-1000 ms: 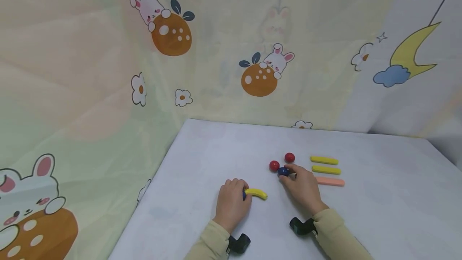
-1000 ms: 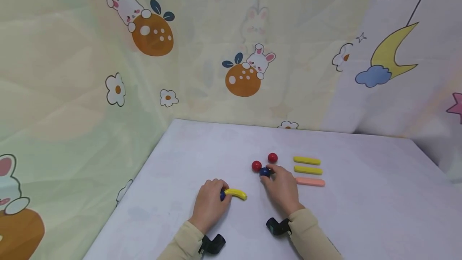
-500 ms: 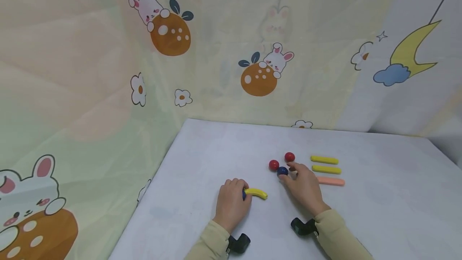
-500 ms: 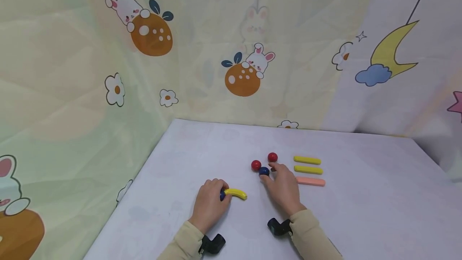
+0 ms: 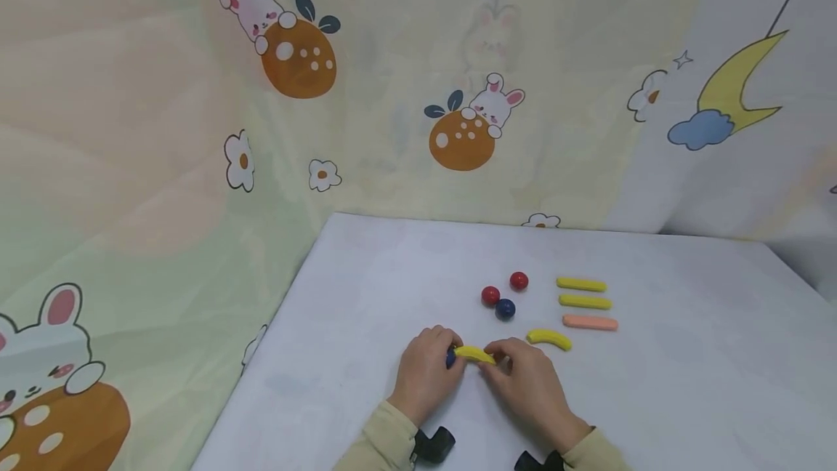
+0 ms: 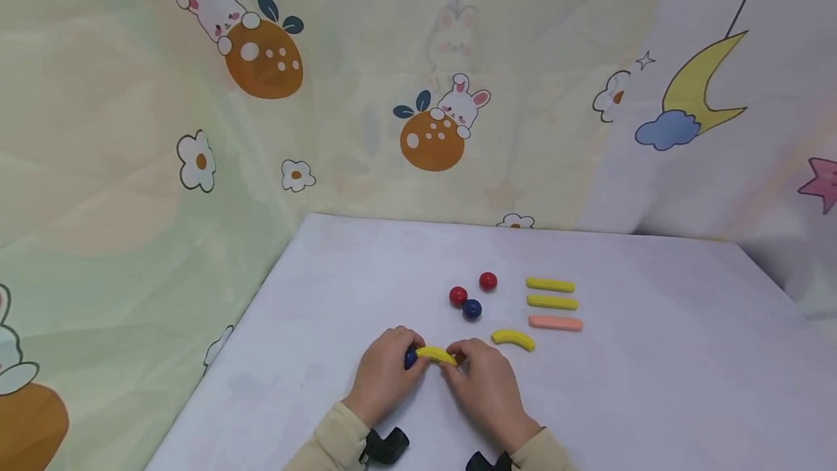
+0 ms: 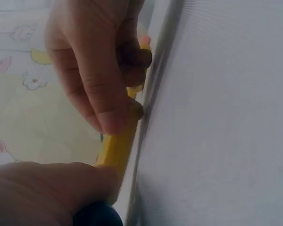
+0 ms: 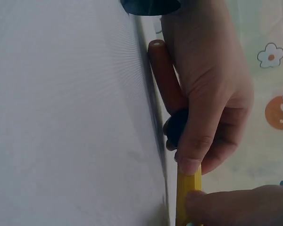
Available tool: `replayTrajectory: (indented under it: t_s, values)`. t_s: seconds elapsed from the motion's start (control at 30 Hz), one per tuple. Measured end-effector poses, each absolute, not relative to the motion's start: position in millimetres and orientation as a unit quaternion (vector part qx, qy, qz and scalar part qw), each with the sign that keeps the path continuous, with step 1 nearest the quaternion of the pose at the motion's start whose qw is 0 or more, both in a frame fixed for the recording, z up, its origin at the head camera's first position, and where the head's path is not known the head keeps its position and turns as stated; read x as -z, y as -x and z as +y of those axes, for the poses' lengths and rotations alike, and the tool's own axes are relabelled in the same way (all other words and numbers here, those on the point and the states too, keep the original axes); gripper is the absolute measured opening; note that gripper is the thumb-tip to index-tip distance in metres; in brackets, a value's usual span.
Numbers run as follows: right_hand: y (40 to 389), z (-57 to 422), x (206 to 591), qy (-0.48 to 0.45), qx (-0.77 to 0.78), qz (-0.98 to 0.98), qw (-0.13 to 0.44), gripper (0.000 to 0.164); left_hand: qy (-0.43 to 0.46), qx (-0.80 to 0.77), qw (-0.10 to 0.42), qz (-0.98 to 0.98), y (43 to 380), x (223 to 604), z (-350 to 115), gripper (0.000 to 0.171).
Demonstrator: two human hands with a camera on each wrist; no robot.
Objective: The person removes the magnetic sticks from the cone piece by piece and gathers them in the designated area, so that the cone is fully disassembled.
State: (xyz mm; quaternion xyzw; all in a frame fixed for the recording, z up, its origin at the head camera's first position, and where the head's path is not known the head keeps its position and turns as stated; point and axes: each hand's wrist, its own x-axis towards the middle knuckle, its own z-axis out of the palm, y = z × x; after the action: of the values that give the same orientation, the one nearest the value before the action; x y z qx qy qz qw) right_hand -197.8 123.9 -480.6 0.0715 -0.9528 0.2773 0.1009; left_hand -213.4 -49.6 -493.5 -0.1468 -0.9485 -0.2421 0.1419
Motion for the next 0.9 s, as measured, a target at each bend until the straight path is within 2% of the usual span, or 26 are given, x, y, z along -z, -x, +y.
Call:
replayTrajectory:
  t_s: [0.13, 0.27, 0.4, 0.77, 0.9]
  values:
    - [198, 125, 484, -0.052, -0.263, -0.958, 0.105, 0.019, 0.156, 0.241, 0.120, -0.950, 212, 493, -49, 0.029]
    - [198, 131, 486, -0.039, -0.249, -0.959, 0.126, 0.018, 0.167, 0.235, 0.122, -0.950, 211, 492, -50, 0.040]
    - [196, 140, 486, -0.028, -0.247, -0.960, 0.128, 0.019, 0.182, 0.234, 0.136, -0.945, 212, 491, -53, 0.039]
    - [188, 178, 483, 0.010, -0.271, -0.955, 0.119, 0.021, 0.136, 0.243, 0.156, -0.948, 216, 492, -60, 0.038]
    - [186, 193, 482, 0.017, -0.262, -0.954, 0.143, 0.020, 0.134, 0.242, 0.163, -0.947, 216, 492, -61, 0.038]
